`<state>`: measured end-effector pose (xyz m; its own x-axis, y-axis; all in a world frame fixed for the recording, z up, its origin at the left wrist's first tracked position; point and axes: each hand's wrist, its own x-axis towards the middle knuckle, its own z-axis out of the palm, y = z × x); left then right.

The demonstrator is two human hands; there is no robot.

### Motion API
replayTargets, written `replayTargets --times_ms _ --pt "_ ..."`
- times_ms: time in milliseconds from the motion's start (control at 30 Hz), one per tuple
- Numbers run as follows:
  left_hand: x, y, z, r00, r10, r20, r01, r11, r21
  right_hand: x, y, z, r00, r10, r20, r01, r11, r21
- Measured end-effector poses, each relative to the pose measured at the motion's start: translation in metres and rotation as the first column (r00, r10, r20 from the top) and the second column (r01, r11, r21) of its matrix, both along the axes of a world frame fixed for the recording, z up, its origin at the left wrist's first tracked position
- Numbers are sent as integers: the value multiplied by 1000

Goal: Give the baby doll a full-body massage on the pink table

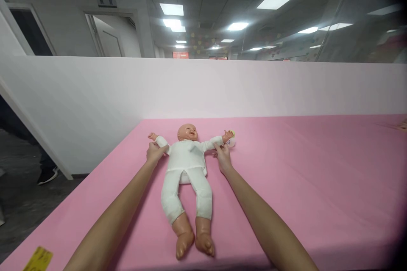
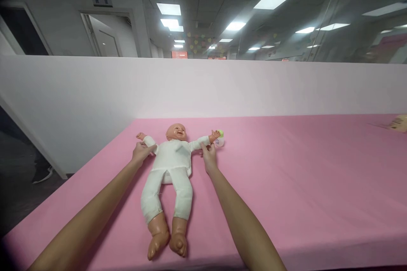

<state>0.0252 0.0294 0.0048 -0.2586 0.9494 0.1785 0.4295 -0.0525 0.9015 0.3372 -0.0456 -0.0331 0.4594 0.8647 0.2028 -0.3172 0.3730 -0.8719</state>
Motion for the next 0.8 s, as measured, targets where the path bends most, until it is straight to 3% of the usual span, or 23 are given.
replayTargets --times_ms 100,200,367,500,633,800 --pt "5 -12 -3 998 -2 68 0 999 32 0 -2 3 1000 -2 13 2 1000 2" --pt "5 -20 -5 987 -89 137 75 992 102 0 -2 4 999 4 36 -4 1000 0" --pt "-4 -21 -7 944 -225 241 187 967 171 1 -3 3 1000 16 12 -16 1000 2" --pt "-7 -24 -8 926 -247 285 199 962 188 2 -3 2 999 29 -13 -29 999 -13" --pt "-4 -31 -6 919 -293 263 237 945 228 4 -7 3 999 32 11 -31 999 -27" --pt "0 -42 2 914 -390 112 340 887 314 1 -16 9 986 31 162 -36 999 25"
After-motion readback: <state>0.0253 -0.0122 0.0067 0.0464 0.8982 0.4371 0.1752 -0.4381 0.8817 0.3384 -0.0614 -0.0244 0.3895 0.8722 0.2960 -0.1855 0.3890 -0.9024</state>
